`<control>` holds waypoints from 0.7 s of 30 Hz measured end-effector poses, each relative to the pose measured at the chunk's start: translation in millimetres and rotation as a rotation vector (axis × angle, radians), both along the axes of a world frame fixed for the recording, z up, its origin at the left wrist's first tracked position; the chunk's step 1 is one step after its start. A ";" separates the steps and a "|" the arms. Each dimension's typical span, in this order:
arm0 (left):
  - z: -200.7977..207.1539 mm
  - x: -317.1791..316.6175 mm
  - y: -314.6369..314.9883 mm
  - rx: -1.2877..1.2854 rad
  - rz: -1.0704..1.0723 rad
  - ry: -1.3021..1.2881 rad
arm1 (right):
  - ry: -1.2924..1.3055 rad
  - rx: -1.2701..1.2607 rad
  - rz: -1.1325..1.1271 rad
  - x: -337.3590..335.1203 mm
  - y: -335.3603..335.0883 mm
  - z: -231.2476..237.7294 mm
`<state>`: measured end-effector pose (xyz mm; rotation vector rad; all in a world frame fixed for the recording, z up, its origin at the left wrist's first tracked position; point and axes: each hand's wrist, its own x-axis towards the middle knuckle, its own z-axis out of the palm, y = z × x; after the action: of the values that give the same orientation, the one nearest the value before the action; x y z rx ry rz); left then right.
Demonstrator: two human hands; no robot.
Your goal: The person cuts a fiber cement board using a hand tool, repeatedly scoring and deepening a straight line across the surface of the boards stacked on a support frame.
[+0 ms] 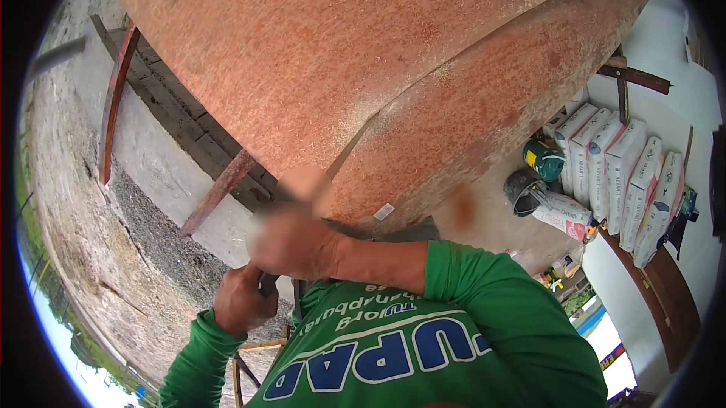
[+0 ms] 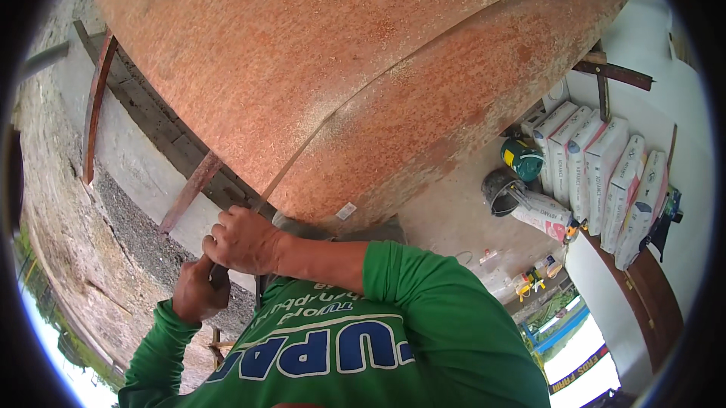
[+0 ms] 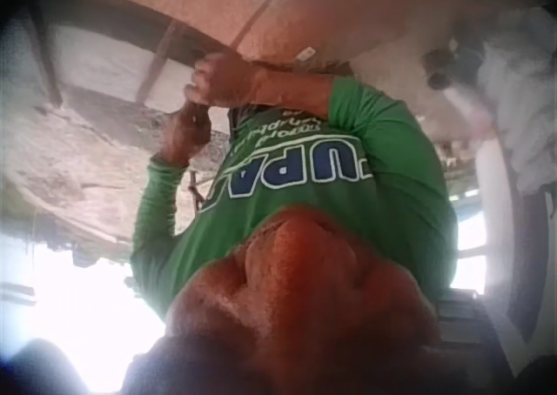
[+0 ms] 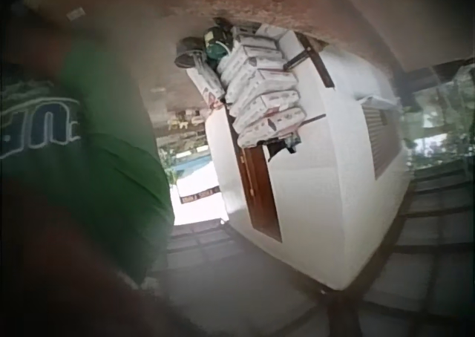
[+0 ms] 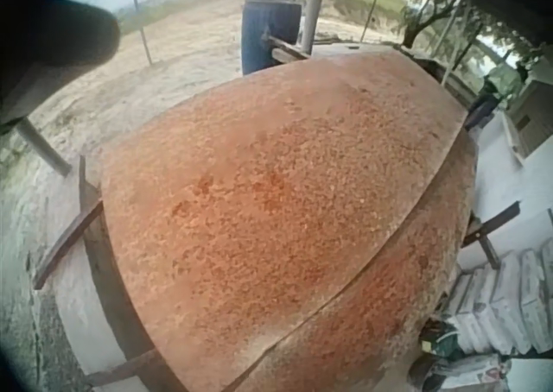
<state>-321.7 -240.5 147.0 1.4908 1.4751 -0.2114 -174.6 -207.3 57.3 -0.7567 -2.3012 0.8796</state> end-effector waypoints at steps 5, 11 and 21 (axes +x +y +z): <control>-63.1 32.3 37.4 0.055 -0.039 -0.019 | 0.031 0.047 -0.059 34.2 36.7 -58.2; -130.8 86.9 84.4 0.185 -0.058 -0.103 | -0.111 0.030 -0.068 89.0 76.3 -93.1; -49.7 30.5 22.4 0.016 -0.039 0.052 | 0.045 0.015 -0.020 33.3 27.6 -46.3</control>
<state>-291.2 -218.0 97.4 1.5381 1.4927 -0.2648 -141.3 -179.6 11.0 -0.7450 -2.2547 0.8607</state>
